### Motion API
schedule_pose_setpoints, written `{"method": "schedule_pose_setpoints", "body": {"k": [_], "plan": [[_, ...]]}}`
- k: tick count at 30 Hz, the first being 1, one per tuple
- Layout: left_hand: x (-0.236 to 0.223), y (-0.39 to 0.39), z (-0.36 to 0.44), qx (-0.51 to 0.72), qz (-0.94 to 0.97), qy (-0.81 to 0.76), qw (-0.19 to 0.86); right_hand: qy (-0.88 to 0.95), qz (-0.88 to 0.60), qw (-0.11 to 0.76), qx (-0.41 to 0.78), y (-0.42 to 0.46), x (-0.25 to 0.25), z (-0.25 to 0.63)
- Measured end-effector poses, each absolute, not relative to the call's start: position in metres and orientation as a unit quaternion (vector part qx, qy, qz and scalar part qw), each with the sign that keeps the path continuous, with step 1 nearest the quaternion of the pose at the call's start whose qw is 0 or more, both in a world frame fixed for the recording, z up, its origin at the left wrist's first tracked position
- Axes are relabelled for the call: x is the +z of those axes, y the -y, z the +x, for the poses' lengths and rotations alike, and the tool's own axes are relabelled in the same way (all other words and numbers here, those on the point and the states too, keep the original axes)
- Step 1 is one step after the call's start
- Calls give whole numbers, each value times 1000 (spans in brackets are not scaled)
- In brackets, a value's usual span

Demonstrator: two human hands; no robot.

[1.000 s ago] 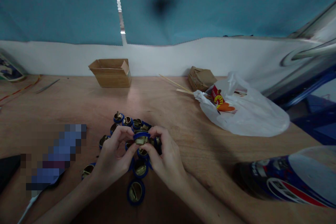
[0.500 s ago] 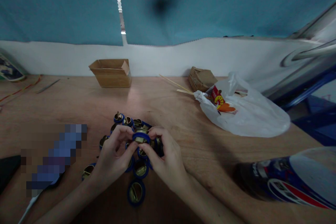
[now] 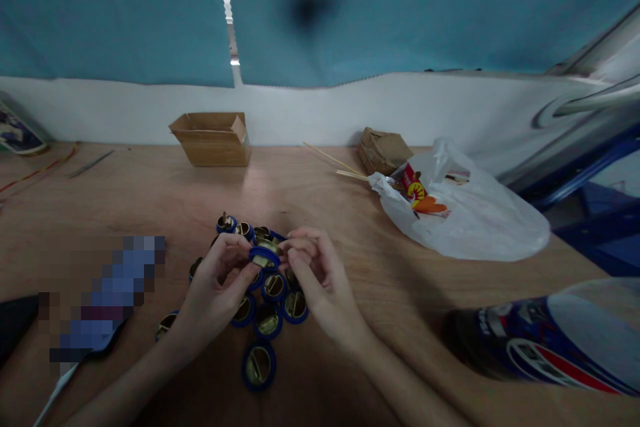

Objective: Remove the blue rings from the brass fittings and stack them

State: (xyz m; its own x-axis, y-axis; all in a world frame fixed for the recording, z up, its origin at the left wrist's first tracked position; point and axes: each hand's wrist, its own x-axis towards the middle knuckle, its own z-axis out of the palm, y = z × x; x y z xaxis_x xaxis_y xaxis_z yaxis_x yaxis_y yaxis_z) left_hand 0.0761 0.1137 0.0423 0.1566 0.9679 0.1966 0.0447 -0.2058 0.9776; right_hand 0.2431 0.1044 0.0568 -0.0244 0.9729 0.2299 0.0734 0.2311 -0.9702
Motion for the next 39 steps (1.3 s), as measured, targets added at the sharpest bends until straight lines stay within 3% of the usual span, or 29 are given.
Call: {"method": "schedule_pose_setpoints", "body": {"k": [18,29,39], "plan": [[51,-112,74,473,611,-417,479,630,-447,529,352,-108,50,244],[51,-122,66,412,613,-512,439,587,-516,538,315,-112,55,245],[42,-123,58,337,704,-538,319,744,-462,466,126,-104,48,245]]}}
